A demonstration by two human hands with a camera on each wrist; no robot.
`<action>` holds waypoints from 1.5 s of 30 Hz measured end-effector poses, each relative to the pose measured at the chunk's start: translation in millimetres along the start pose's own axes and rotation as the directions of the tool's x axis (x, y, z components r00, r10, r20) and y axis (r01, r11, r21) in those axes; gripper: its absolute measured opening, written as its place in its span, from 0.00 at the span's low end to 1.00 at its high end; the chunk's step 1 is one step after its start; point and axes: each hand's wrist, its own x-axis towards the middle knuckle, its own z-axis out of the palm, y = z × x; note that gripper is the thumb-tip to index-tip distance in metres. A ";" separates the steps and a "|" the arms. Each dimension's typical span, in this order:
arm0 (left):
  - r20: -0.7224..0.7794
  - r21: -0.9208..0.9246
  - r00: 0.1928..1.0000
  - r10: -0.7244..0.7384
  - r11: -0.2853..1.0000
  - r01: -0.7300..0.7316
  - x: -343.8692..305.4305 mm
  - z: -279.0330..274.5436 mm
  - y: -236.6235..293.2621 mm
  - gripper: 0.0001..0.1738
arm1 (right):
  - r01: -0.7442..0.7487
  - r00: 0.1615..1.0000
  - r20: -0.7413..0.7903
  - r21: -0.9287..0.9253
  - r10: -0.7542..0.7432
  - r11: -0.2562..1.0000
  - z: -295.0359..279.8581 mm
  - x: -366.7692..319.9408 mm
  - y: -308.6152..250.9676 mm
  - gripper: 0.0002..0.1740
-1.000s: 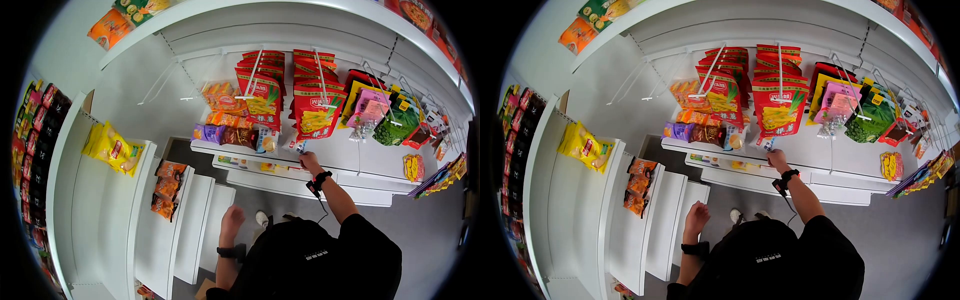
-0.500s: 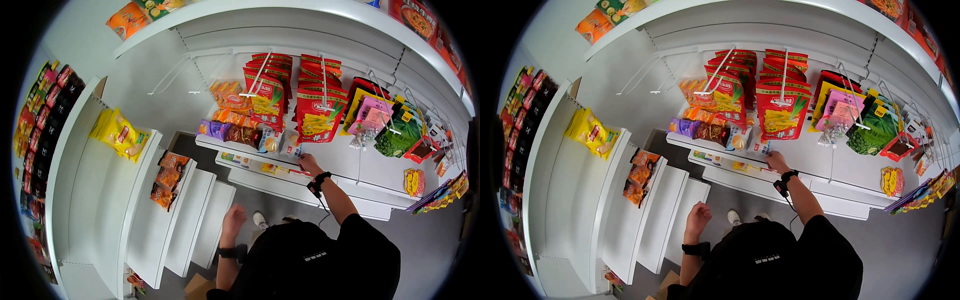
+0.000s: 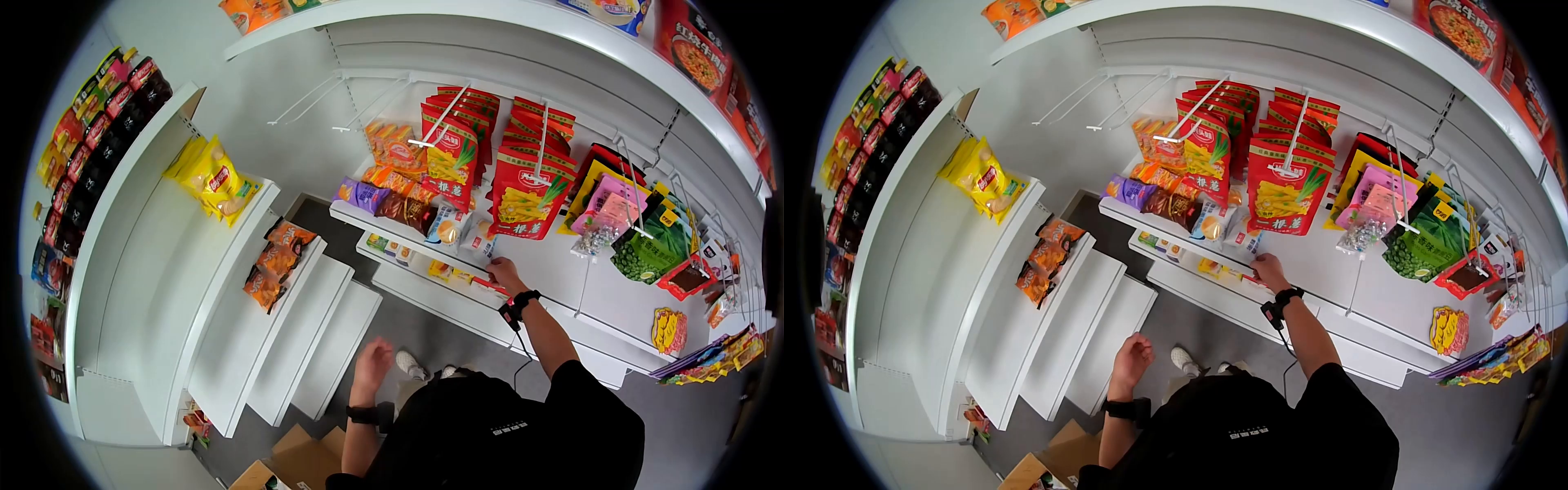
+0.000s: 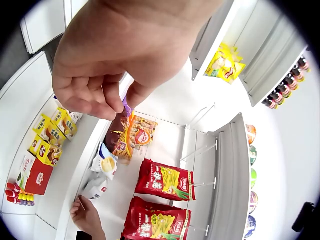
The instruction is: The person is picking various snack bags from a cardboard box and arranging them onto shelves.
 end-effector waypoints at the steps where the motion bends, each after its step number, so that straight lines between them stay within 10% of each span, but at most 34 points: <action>1: -0.002 -0.001 1.000 0.001 1.000 -0.001 -2.5 -0.9 -0.5 0.11 | 0.006 1.000 -0.023 0.015 -0.006 1.000 -0.1 -3.7 -0.3 0.09; 13: -0.082 -0.034 0.992 0.094 0.995 -0.097 -52.5 -35.7 -7.7 0.10 | 0.174 0.918 -0.383 0.161 -0.101 0.972 43.5 -45.0 31.0 0.10; 22: -0.289 -0.178 0.932 0.220 0.944 -0.278 -158.4 -111.7 -26.6 0.11 | -0.107 0.993 0.007 0.521 0.121 0.847 151.0 -102.0 22.9 0.04; 33: -0.503 -0.292 0.806 0.312 0.817 -0.498 -330.2 -230.0 -103.2 0.10 | -0.233 0.949 0.301 0.463 0.096 0.855 282.9 -237.1 38.2 0.03; 45: -0.792 -0.290 0.550 0.265 0.629 -0.721 -476.6 -303.4 -197.3 0.10 | -0.415 0.637 0.745 0.112 0.200 0.903 442.0 -374.9 92.6 0.05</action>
